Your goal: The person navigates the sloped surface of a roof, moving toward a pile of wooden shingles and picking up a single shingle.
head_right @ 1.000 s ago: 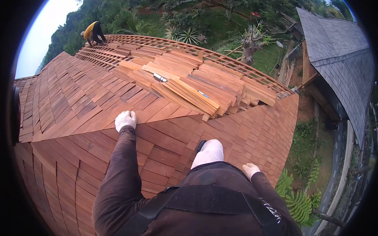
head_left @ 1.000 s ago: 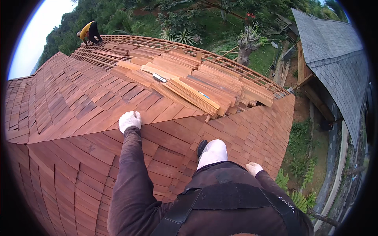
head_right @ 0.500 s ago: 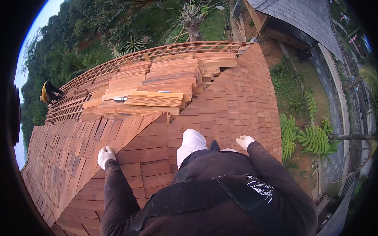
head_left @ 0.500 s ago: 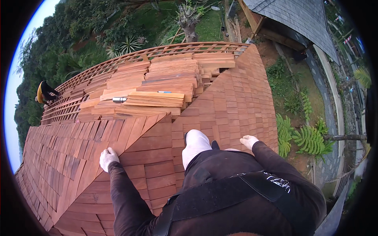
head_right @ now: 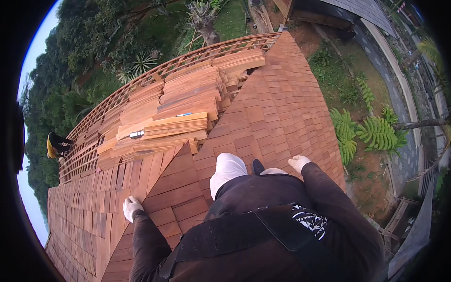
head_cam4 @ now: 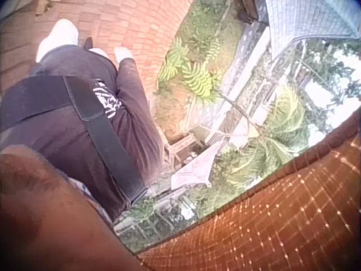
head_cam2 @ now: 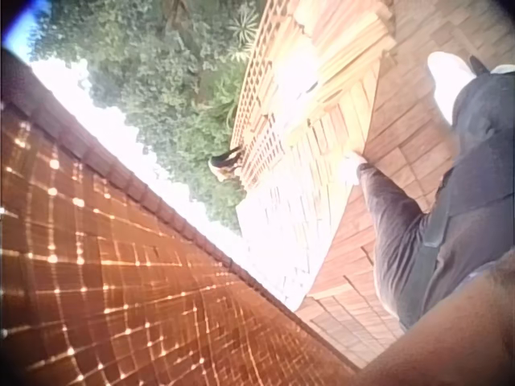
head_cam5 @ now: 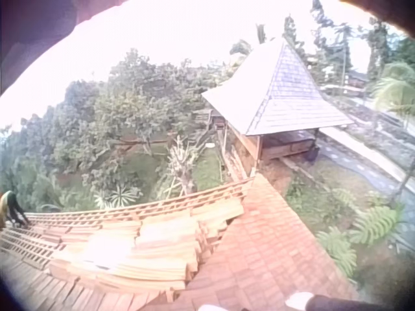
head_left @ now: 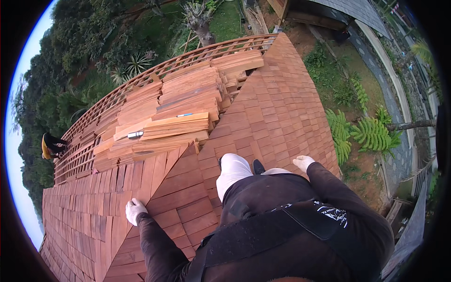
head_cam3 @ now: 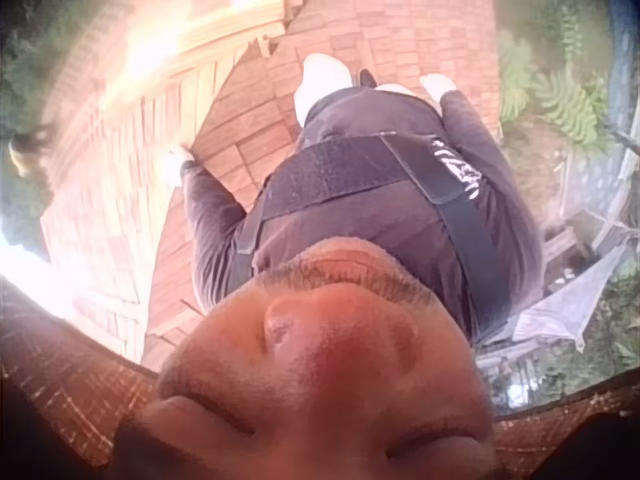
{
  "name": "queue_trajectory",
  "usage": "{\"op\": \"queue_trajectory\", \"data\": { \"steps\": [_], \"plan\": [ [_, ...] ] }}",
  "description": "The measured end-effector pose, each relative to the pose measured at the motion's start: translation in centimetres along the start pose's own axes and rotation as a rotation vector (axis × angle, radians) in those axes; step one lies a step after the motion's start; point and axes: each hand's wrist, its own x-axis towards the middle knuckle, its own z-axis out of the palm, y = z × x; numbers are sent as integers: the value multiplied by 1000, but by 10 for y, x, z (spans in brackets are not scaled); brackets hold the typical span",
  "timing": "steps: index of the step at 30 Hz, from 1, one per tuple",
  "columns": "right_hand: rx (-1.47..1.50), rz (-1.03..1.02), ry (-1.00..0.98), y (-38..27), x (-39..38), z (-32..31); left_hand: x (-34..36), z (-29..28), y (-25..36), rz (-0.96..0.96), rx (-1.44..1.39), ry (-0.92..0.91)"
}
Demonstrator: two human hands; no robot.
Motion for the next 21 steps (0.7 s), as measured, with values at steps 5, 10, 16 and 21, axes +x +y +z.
{"op": "queue_trajectory", "data": {
  "steps": [5,10,16,21],
  "plan": [
    [-43,-19,-23,-9,6,-13,4,3,2,23,-30,16],
    [-156,-102,-70,-29,45,-37,8,9,-4,43,-298,87],
    [-119,-201,-150,-86,109,-44,-116,33,-44,-154,-342,604],
    [-174,-412,-236,-136,184,-21,-215,72,-86,-852,-336,182]
  ]
}}
